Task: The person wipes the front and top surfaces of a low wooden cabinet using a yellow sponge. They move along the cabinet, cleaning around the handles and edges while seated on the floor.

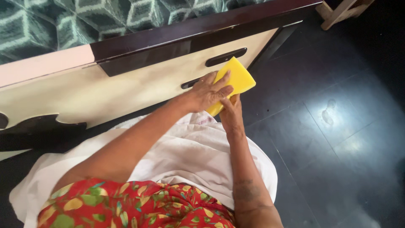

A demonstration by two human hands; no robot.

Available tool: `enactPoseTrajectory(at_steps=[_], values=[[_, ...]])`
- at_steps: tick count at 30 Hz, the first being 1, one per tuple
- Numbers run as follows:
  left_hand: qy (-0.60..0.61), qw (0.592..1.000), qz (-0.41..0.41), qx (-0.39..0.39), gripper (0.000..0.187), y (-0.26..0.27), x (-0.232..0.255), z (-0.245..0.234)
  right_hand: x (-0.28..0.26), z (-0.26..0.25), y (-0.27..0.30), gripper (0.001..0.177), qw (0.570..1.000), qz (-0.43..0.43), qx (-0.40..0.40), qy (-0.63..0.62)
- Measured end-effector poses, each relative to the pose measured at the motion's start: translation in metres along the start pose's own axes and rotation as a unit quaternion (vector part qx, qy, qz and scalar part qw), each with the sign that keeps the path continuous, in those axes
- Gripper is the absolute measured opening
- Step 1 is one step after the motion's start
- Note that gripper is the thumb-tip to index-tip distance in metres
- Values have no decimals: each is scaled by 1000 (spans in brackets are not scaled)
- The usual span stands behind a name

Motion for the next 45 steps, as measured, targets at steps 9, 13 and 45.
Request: enactPoseTrajectory(at_steps=[9, 13, 45], values=[[-195, 969, -127, 87, 41, 43, -72, -263, -76, -106, -62, 76, 908, -132, 200, 343], [-112, 912, -393, -47, 57, 79, -119, -249, -105, -147, -88, 79, 829, -129, 262, 477], [-80, 885, -447, -100, 59, 60, -183, -228, -17, -7, -130, 57, 845, -18, 12, 535]])
Point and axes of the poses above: each hand's wrist, its own y-axis away from the middle knuckle, its own z-axis out of the palm, x = y × z, the point moved 9 cm from there along -y, towards the middle knuckle, and after that the axes turned 6 degrees about -x, right-handed, at the moved point
